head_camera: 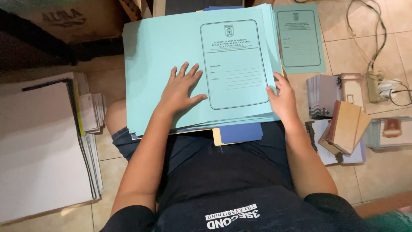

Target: The person is sitting on the floor and organizing a large stack of light blue paper folders by flipping through them and smoothing them out.

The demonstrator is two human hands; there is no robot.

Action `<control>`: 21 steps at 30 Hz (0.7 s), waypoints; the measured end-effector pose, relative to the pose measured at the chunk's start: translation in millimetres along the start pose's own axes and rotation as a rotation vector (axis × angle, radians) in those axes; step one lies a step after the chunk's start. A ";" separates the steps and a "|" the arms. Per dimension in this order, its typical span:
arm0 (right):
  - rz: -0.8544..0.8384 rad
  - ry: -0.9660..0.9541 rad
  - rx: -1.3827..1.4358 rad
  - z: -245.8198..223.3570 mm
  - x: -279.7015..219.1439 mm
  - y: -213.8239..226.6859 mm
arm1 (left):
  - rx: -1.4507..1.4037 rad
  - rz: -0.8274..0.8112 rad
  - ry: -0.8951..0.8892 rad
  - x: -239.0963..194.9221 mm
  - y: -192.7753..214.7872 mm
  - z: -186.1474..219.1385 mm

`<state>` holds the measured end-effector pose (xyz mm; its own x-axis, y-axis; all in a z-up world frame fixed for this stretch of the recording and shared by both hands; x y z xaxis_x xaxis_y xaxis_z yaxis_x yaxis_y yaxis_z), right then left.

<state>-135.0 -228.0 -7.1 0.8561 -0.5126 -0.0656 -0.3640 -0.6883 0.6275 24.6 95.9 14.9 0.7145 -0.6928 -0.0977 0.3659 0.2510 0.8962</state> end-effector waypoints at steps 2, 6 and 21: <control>0.003 0.015 -0.015 -12.6 -0.8 -2.3 | -0.002 0.004 -0.002 0.9 1.1 -0.9; 0.027 0.050 -0.018 -14.3 -2.9 -4.6 | -0.023 -0.004 0.002 4.3 -0.3 -3.6; -0.085 0.169 -0.386 -64.3 -22.3 -7.7 | 0.017 -0.047 0.003 8.5 -4.7 -9.5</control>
<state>-127.7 -178.3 39.4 0.9370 -0.3487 -0.0220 -0.1527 -0.4652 0.8720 34.6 95.3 5.7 0.6985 -0.7015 -0.1412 0.3892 0.2068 0.8976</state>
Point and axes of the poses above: each hand's wrist, its own x-axis towards the middle knuckle, its own y-axis out of the back of the hand, z = x × y, the point moved 3 cm from there along x, towards the middle knuckle, and after that the axes turned 3 degrees about y, right-handed, at the moved point
